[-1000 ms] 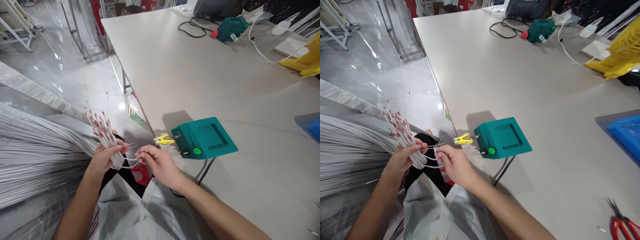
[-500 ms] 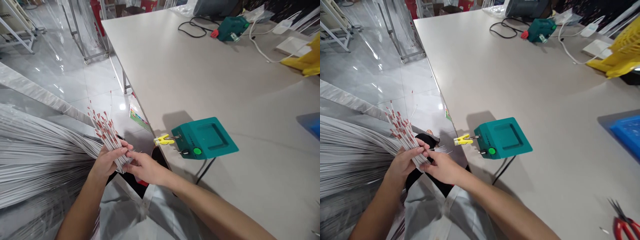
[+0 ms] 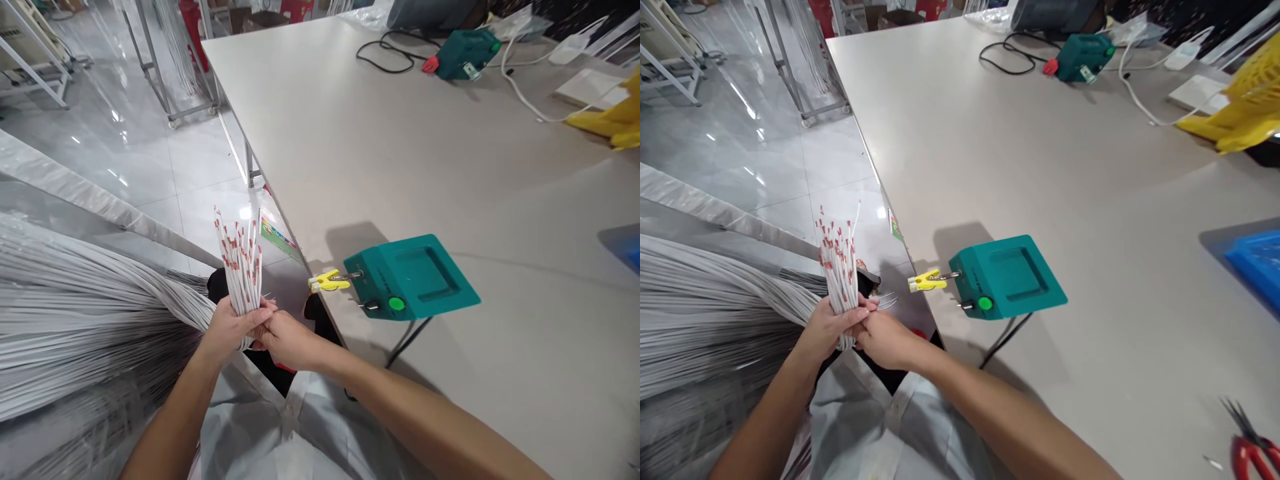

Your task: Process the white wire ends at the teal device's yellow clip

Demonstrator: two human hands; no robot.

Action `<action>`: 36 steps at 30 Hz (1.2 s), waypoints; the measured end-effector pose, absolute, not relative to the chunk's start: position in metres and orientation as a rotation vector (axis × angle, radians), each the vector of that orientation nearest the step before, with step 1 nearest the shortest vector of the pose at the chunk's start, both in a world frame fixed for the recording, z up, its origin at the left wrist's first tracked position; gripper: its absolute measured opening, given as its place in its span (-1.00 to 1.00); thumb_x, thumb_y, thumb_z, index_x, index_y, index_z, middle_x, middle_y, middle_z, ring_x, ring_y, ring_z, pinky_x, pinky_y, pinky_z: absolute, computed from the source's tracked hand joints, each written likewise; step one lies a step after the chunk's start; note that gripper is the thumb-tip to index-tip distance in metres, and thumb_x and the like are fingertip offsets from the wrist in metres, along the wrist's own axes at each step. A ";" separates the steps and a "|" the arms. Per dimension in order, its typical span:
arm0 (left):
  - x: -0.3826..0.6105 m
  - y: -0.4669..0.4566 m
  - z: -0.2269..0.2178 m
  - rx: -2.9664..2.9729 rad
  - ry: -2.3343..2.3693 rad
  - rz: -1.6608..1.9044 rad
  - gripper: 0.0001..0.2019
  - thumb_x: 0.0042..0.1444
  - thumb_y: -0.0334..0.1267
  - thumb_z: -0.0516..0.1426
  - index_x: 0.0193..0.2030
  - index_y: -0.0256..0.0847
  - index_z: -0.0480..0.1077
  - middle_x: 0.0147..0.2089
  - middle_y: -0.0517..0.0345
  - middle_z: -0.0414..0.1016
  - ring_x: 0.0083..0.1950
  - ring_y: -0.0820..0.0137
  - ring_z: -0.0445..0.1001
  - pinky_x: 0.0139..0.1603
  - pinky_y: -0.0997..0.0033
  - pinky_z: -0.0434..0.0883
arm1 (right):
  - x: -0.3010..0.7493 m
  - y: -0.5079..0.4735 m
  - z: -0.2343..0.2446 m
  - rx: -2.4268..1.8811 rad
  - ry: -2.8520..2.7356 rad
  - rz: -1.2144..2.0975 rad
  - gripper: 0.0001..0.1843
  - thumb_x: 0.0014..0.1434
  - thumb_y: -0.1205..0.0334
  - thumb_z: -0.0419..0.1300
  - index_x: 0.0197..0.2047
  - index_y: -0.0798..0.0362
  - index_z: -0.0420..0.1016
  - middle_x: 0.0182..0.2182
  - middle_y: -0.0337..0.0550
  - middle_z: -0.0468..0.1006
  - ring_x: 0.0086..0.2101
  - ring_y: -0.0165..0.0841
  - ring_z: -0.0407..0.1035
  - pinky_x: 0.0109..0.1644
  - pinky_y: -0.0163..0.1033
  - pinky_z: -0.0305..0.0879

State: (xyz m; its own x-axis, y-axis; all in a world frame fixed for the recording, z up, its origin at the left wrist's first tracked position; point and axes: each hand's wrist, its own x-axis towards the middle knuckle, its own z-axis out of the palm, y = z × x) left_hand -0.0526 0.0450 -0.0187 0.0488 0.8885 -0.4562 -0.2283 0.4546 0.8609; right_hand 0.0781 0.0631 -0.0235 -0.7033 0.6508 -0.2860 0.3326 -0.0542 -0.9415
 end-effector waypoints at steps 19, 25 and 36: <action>-0.043 0.045 -0.015 0.711 1.183 1.030 -0.84 -0.16 -0.31 0.29 -0.41 -0.31 0.46 -0.49 0.16 0.49 -0.46 0.41 0.44 -0.37 0.41 0.40 | 0.100 0.073 0.012 -1.231 -1.613 1.207 -0.81 0.16 0.28 0.08 -0.44 0.08 0.45 -0.52 -0.23 0.49 -0.46 -0.44 0.37 -0.35 -0.37 0.26; -0.050 0.051 -0.010 0.607 1.192 1.136 -0.89 -0.10 -0.33 0.26 -0.41 -0.30 0.43 -0.49 0.14 0.52 -0.45 0.44 0.46 -0.37 0.45 0.39 | 0.123 0.066 0.017 -1.095 -1.738 1.361 -0.76 0.25 0.22 -0.05 -0.29 0.09 0.40 -0.38 -0.17 0.49 -0.35 -0.42 0.38 -0.27 -0.34 0.29; -0.058 0.068 0.002 0.545 1.206 1.288 -0.85 -0.14 -0.31 0.28 -0.42 -0.27 0.41 -0.55 0.20 0.47 -0.55 0.49 0.37 -0.51 0.49 0.31 | 0.145 0.037 -0.005 -0.901 -3.259 0.539 -0.67 0.01 0.52 0.14 -0.11 0.22 0.44 -0.30 0.08 0.54 -0.33 -0.20 0.42 -0.36 -0.19 0.27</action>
State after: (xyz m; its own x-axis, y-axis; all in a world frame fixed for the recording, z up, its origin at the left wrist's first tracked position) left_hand -0.0580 0.0675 0.0019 -0.1614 0.9163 -0.3666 -0.4257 0.2705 0.8635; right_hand 0.1453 0.0368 -0.0053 -0.8246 0.4475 -0.3462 0.5352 0.8154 -0.2206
